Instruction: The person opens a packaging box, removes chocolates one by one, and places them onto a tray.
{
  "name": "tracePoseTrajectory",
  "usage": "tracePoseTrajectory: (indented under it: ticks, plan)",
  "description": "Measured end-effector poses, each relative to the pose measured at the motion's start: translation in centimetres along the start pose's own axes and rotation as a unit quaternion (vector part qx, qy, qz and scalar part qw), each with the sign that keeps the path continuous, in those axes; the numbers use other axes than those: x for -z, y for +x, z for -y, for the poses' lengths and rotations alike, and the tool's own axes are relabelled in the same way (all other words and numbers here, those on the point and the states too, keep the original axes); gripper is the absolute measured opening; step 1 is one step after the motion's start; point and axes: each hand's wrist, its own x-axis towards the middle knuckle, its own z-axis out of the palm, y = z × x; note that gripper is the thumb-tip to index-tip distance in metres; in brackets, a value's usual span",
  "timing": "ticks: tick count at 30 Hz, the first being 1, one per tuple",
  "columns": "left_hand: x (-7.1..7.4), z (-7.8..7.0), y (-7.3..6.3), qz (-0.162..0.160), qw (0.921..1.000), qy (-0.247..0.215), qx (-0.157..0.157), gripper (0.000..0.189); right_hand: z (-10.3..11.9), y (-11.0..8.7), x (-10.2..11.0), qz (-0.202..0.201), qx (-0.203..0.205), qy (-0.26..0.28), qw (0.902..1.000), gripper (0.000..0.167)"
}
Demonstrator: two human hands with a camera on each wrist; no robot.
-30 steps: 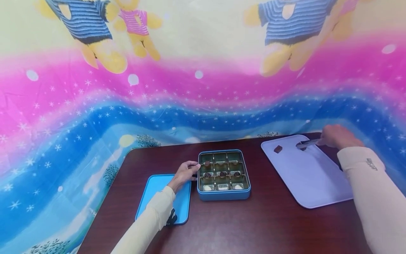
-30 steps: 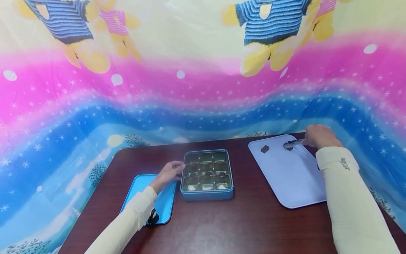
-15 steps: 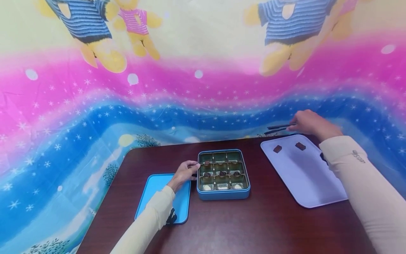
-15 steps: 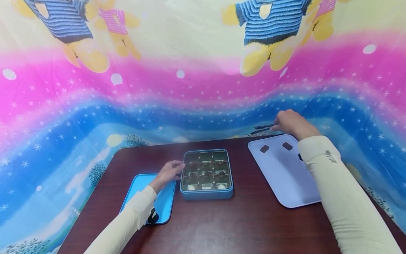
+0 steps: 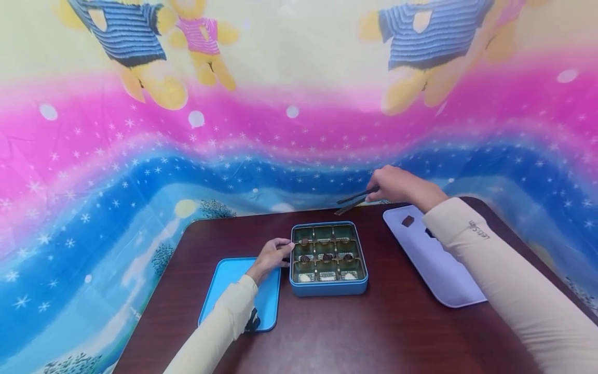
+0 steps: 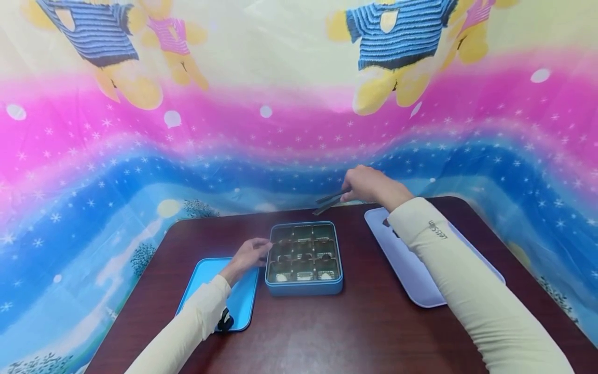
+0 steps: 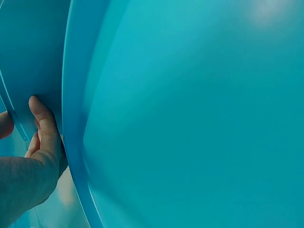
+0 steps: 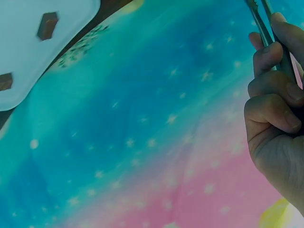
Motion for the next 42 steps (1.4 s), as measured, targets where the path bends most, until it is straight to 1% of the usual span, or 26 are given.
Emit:
tracePoseTrajectory:
  ticks: [6,13,17,21,29,34,37,42]
  plan:
    - [0.1,0.1,0.0,0.001,1.0000,-0.004,0.000,0.043,2.5,1.5,-0.9,0.019,0.018,0.003,0.9996,0.029]
    - [0.0,0.0,0.0,0.001,1.0000,0.000,0.001,0.043,4.4,3.2,-2.5,0.041,0.019,-0.009,0.9989,0.030]
    - [0.0,0.0,0.0,0.001,1.0000,0.000,0.000,0.042,5.4,4.0,-3.1,0.049,0.035,-0.022,0.9980,0.028]
    - [0.0,-0.1,-0.1,0.001,1.0000,0.000,0.000,0.043,6.5,4.7,-3.5,0.062,0.041,-0.037,0.9966,0.027]
    - [0.1,0.0,-0.1,0.006,1.0000,-0.005,-0.003,0.044,8.0,5.9,-4.4,0.088,0.012,-0.061,0.9941,0.025]
    - [0.1,0.1,0.0,0.007,1.0000,-0.005,-0.002,0.044,8.7,6.6,-4.8,0.107,0.001,-0.071,0.9918,0.025]
    - [0.1,0.2,0.1,0.006,1.0000,-0.006,0.001,0.044,9.3,6.9,-4.8,0.112,-0.010,-0.073,0.9910,0.024]
    - [0.1,0.2,0.1,0.004,1.0000,-0.005,0.000,0.044,10.1,7.4,-5.0,0.121,-0.023,-0.079,0.9893,0.019]
